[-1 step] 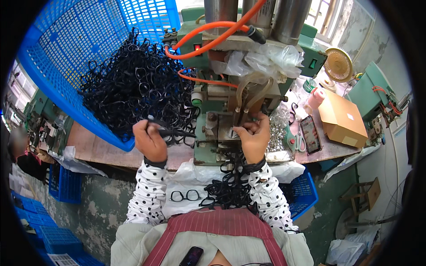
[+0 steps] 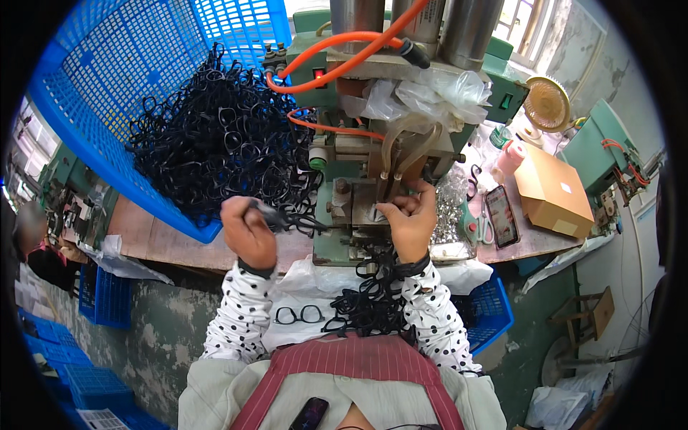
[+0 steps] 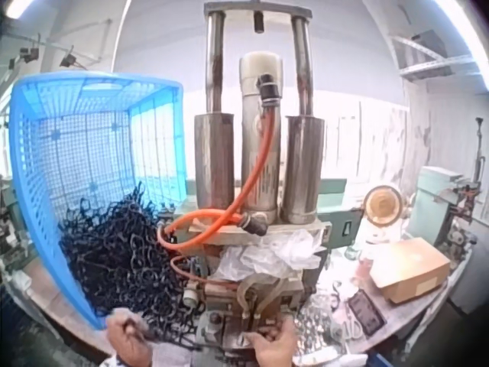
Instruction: The person repeatedly picks black rubber rings and small metal pins, places them into a press machine, and removes the assembled units. The person handles the parts one at a time and deposits the finished items into a nearby blue basket.
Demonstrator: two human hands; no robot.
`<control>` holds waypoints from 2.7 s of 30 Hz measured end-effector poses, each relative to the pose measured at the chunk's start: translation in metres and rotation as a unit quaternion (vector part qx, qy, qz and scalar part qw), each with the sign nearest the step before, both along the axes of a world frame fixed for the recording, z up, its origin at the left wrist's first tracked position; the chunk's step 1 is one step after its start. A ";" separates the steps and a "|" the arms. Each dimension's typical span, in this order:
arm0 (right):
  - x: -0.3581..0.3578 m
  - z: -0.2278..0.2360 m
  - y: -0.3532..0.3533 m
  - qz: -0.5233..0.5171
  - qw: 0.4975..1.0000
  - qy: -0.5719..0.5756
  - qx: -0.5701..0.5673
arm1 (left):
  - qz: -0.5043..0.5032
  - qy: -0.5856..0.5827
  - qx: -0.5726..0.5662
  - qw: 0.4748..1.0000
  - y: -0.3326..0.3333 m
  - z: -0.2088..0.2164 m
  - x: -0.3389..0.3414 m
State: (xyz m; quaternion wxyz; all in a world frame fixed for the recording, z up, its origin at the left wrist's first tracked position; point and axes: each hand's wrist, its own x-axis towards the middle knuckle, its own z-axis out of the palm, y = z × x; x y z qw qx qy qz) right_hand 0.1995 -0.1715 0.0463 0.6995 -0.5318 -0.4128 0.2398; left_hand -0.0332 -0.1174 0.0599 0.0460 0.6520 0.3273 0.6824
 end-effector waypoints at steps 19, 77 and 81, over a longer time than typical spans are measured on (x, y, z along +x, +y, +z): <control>0.134 -0.077 -0.024 -0.328 0.866 -0.339 -0.169 | -0.284 0.252 0.169 0.910 -0.040 -0.027 0.093; 0.032 0.009 -0.021 -0.007 0.983 -0.182 -0.005 | -0.335 0.176 -0.288 0.879 -0.068 -0.040 0.067; 0.020 0.009 -0.019 0.006 0.989 -0.136 -0.060 | -0.368 0.139 -0.328 0.859 -0.072 -0.040 0.072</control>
